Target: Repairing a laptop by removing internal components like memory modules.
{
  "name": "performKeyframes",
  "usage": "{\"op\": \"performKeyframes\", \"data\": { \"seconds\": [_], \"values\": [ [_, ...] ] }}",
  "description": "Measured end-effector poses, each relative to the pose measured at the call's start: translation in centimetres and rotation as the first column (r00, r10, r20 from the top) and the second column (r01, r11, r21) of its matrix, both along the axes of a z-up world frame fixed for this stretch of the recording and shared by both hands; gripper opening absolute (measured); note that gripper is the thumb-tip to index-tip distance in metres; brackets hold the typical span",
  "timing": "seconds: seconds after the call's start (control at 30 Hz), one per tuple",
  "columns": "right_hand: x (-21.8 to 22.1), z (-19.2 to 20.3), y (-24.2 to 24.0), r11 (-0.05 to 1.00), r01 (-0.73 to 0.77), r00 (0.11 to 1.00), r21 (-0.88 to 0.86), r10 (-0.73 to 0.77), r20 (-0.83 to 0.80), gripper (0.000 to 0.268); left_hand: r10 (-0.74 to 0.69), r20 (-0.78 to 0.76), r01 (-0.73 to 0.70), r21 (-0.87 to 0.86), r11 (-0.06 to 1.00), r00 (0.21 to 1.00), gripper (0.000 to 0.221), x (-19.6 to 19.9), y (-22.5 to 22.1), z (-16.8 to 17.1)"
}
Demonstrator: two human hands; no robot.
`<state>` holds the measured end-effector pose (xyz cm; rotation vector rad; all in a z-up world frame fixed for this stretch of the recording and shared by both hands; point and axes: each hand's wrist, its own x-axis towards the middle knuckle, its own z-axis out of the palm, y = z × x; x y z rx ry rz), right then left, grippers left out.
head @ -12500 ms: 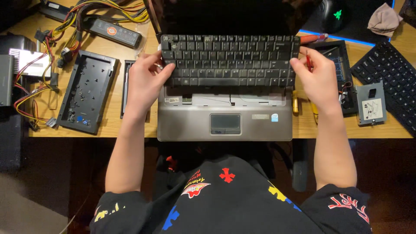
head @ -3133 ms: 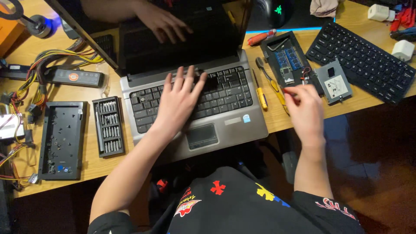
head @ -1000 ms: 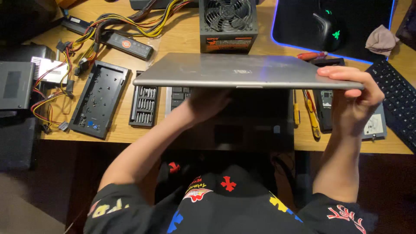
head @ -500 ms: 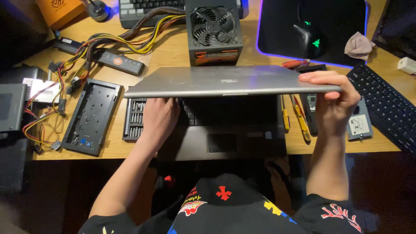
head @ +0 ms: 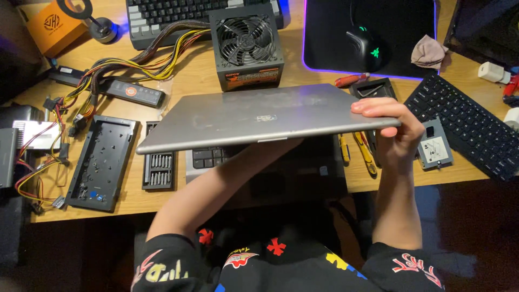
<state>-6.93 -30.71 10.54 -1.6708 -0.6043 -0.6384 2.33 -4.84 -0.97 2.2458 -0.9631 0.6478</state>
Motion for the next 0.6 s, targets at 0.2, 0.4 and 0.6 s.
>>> {"op": "performKeyframes", "data": {
  "seconds": [0.2,0.4,0.6],
  "values": [
    [0.1,-0.4,-0.3,1.000,0.028,1.000,-0.008,-0.028,0.015,0.060,-0.014,0.254,-0.035,0.187,0.982,0.967,0.035,-0.7,-1.3,0.4],
    [-0.7,0.5,0.1,0.999,0.003,1.000,-0.039,-0.003,0.007,0.058,-0.110,-0.554,0.179,0.071,0.981,0.825,0.031,-7.3,-0.4,6.7],
    [-2.0,-0.8,0.0,1.000,-0.004,1.000,-0.023,0.004,0.023,0.058,-0.174,0.238,0.089,0.332,0.939,0.956,0.044,-14.9,9.2,17.7]
  ]
}}
